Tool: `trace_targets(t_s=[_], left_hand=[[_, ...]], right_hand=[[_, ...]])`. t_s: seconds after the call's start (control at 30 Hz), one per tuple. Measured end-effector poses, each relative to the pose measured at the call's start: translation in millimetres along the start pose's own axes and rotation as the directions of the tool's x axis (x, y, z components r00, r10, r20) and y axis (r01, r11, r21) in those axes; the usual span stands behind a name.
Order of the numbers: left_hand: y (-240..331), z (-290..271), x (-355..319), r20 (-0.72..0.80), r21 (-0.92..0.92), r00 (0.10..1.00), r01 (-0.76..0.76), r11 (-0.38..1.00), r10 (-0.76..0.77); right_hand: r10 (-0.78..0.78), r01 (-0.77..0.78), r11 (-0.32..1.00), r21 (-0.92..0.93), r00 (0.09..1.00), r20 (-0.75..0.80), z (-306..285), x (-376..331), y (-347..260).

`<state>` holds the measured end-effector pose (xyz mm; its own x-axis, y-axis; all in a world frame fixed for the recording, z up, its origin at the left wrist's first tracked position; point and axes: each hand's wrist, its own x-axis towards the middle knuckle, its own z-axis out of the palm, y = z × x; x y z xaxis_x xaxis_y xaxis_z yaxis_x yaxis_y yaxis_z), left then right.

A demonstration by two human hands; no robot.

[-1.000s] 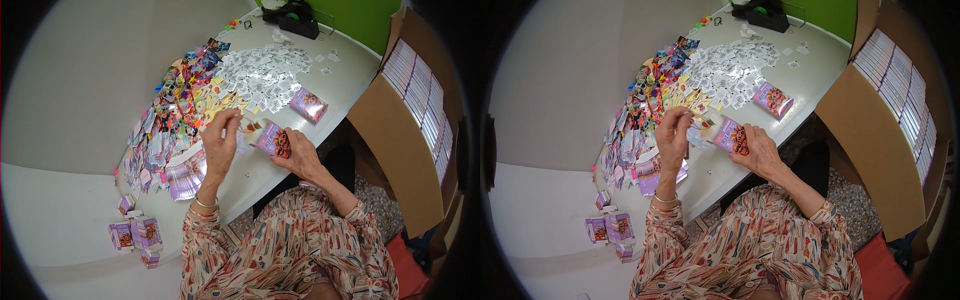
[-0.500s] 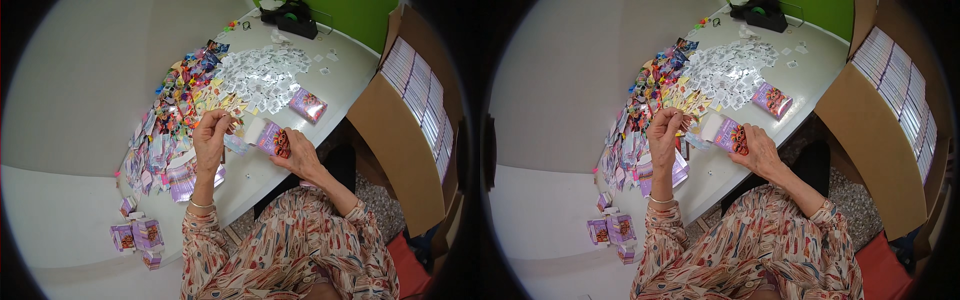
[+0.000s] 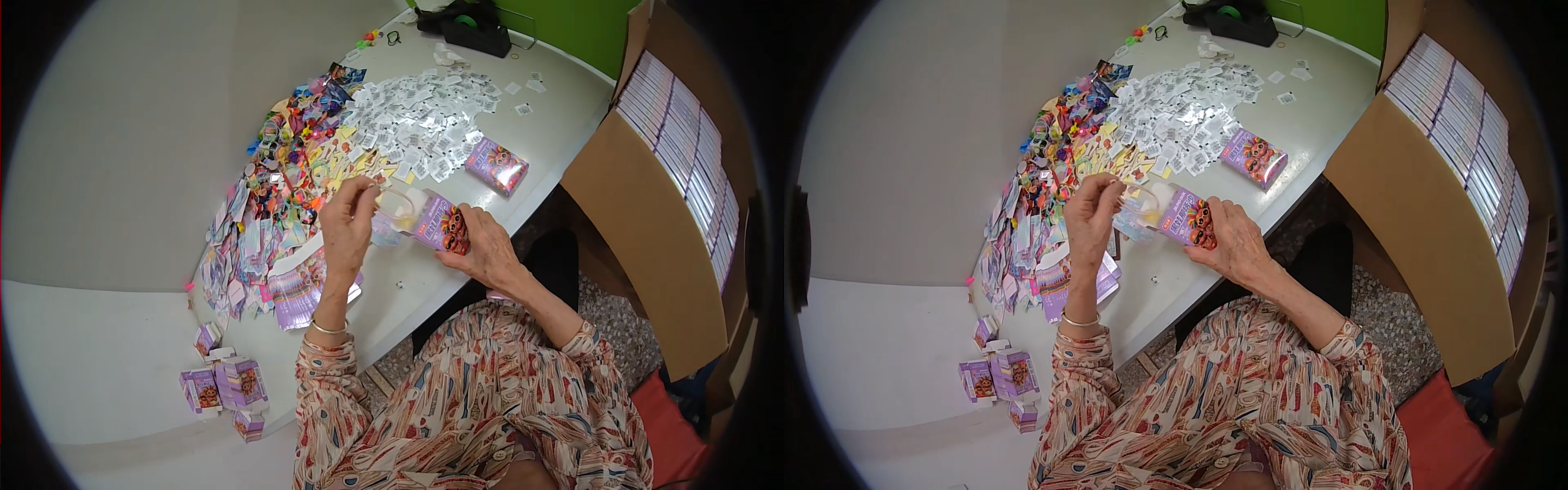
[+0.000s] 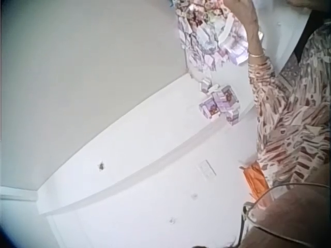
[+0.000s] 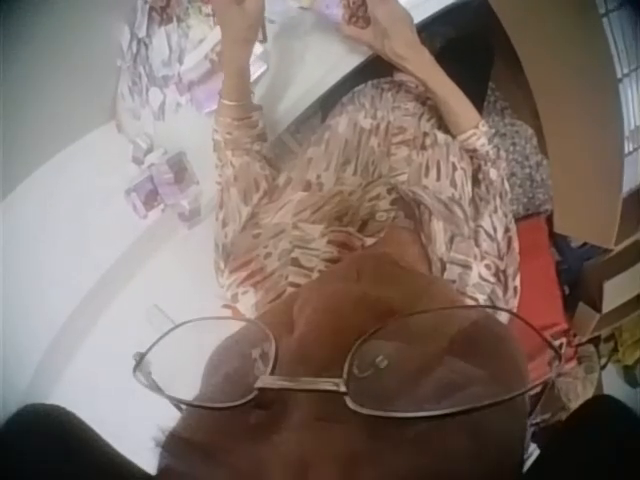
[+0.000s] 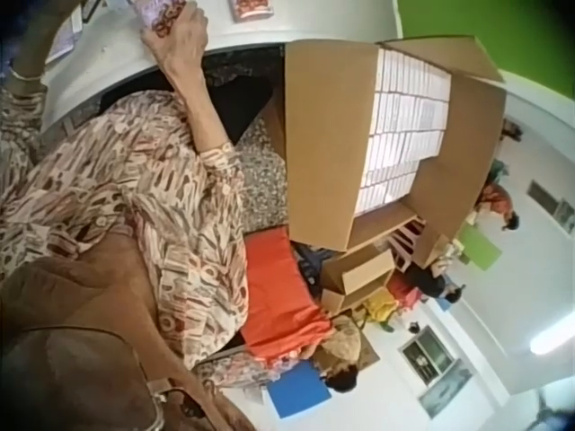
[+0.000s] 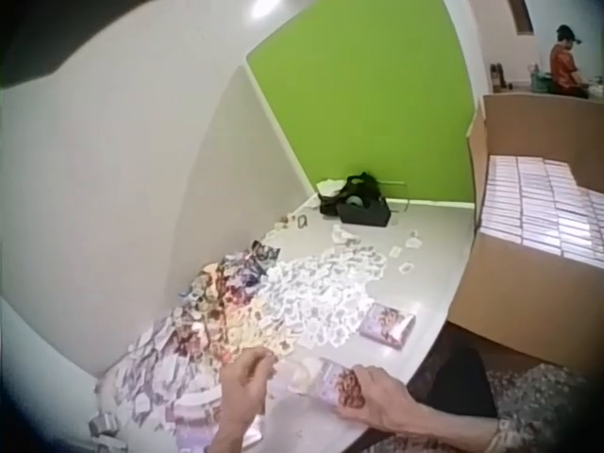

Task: Packing individual snack packets into small cardboard boxes.

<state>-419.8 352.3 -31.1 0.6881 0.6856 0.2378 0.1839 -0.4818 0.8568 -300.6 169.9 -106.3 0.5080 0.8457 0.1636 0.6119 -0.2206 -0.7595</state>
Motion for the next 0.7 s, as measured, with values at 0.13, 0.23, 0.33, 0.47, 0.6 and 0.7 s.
trace_targets(t_s=[0.13,0.23,0.33,0.47,0.6,0.7], left_hand=[[-20.7,-9.9,20.4,-0.068,-0.032,0.997,-0.031,0.999,0.029],[-34.4,-16.2,11.1,-0.086,-0.1,0.996,0.021,0.995,-0.03],[-36.7,-14.5,5.0,-0.082,-0.216,0.99,0.09,0.972,-0.11],[-1.8,-8.7,-5.0,-0.128,-0.382,0.989,0.026,0.924,-0.081],[33.1,-1.6,-6.4,-0.04,-0.404,0.999,-0.029,0.914,0.014],[36.2,14.3,-5.0,0.042,-0.429,0.999,-0.012,0.903,0.033]], right_hand=[[-0.049,0.049,0.999,-0.001,0.987,-0.153,10.5,3.1,10.6],[-0.05,0.062,0.997,0.054,0.979,-0.198,4.5,7.4,13.3],[0.056,-0.037,0.97,0.241,0.996,-0.072,-7.7,15.2,16.1],[0.011,0.012,0.988,0.153,0.989,-0.149,-8.7,8.3,22.3],[-0.039,0.038,0.999,-0.014,0.985,-0.166,-3.1,-3.2,16.6],[-0.043,0.044,0.999,0.0,0.985,-0.169,-7.4,-6.6,10.9]])
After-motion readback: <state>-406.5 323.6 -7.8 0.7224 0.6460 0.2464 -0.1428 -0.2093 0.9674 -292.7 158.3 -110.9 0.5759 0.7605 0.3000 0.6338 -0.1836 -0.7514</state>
